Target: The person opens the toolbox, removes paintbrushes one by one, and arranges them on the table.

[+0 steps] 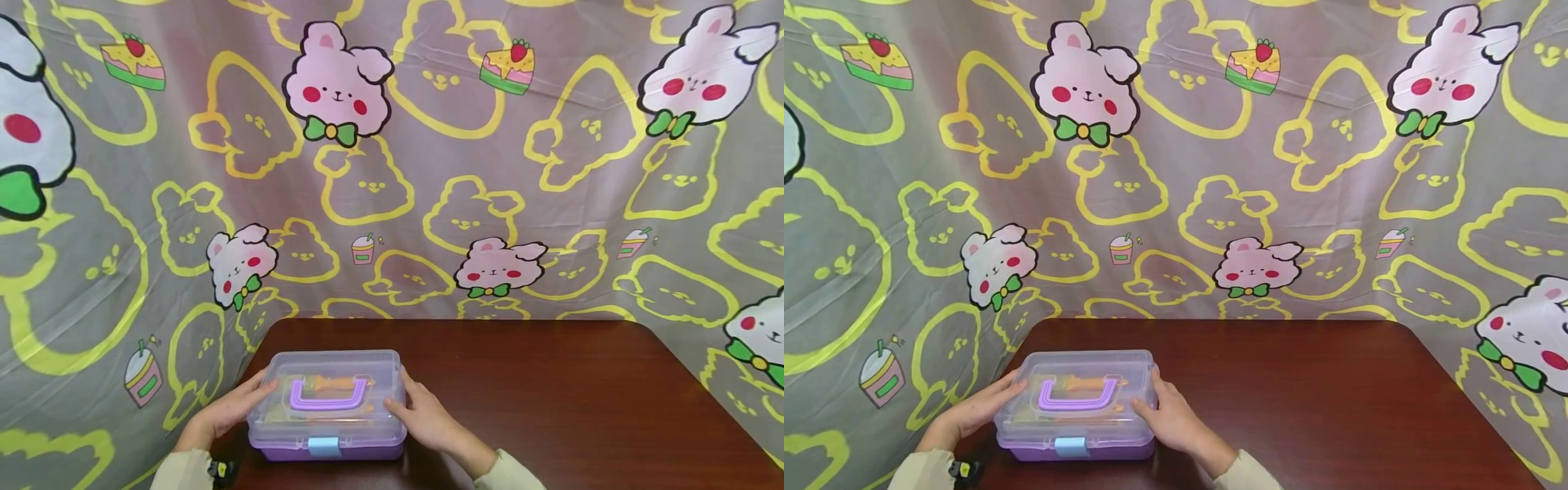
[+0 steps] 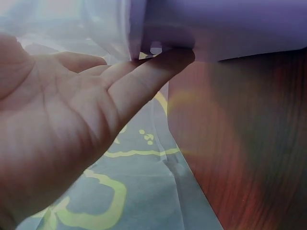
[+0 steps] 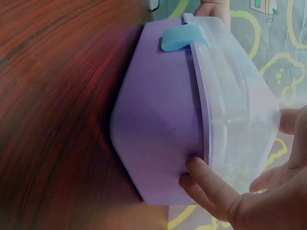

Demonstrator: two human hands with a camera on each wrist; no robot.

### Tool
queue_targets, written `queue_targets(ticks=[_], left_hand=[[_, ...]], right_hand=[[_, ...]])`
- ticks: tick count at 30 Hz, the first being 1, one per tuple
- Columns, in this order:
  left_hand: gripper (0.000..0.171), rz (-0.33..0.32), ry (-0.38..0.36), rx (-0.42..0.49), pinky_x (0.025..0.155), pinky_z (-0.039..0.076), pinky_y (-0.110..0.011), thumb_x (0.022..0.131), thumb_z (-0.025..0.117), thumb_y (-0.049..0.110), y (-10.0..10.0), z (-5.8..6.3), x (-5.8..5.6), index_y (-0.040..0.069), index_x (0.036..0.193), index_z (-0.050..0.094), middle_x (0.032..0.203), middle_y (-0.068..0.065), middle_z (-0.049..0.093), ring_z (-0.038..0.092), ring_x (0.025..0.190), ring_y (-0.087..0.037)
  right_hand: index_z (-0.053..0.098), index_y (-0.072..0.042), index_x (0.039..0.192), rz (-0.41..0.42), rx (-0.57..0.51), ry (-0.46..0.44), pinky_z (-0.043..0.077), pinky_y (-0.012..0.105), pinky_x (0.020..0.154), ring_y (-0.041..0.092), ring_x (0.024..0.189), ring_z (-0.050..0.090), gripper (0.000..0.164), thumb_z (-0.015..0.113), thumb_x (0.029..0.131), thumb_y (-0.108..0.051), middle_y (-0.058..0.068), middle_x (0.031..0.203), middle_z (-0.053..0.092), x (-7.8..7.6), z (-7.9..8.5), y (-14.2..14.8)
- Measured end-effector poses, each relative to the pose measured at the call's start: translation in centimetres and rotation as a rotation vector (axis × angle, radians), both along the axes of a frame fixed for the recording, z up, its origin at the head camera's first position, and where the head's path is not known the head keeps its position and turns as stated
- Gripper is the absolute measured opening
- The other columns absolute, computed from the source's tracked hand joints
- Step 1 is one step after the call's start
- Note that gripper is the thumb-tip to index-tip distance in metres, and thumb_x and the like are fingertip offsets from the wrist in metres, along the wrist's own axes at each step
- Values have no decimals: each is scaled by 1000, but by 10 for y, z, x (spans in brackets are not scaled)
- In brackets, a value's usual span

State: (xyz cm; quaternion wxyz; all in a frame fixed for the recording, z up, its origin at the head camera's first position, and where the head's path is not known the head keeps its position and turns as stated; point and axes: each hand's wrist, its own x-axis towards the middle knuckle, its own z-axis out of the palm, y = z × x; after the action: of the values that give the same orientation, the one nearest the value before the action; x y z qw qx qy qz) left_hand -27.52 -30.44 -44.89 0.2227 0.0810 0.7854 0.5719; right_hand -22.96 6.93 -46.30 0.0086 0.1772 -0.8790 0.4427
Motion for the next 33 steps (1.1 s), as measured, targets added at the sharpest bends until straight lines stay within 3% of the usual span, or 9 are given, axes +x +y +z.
queue_targets(ticks=[4,6,9,12,16,22,33], left_hand=[[73,-11,21,5,73,51,-39,102,40,37,1,-1,0,3,150,-3,116,-19,54,61,90,-26],[73,-5,40,-11,75,50,-37,102,40,37,3,-1,0,4,150,-3,124,-22,48,59,93,-27],[73,18,70,-60,84,44,-37,101,41,37,9,-1,0,7,152,-2,143,-24,28,49,110,-31],[75,49,93,-126,99,33,-44,99,44,39,15,-2,-2,9,152,0,154,-20,5,29,126,-34],[80,62,83,-158,105,21,-57,98,48,39,22,-3,-6,11,152,-4,155,-21,-4,15,133,-38],[80,33,111,-117,107,13,-60,98,49,34,35,-3,-7,13,152,-7,156,-18,-12,2,139,-41],[80,-54,159,-63,103,27,-57,99,49,28,55,-5,-6,16,152,-10,155,-19,-12,11,137,-44]], right_hand=[[24,2,148,34,2,30,44,45,92,30,110,55,78,53,94,-45,28,130,46,1,1,1],[24,2,148,32,3,33,45,44,92,30,110,56,76,53,94,-45,28,133,44,2,3,2],[25,1,148,17,12,32,46,44,91,30,109,57,75,53,94,-45,28,137,42,4,5,6],[27,0,147,-4,22,32,46,45,91,30,108,58,74,53,94,-45,27,136,43,5,6,10],[29,-1,147,-28,26,36,45,46,91,31,108,58,74,54,94,-45,27,135,45,5,6,17],[27,-2,148,-22,16,19,47,47,89,36,105,59,74,54,94,-45,30,135,43,5,8,31],[30,-4,148,-39,45,56,50,43,83,30,97,62,71,55,94,-43,30,131,46,7,8,52]])
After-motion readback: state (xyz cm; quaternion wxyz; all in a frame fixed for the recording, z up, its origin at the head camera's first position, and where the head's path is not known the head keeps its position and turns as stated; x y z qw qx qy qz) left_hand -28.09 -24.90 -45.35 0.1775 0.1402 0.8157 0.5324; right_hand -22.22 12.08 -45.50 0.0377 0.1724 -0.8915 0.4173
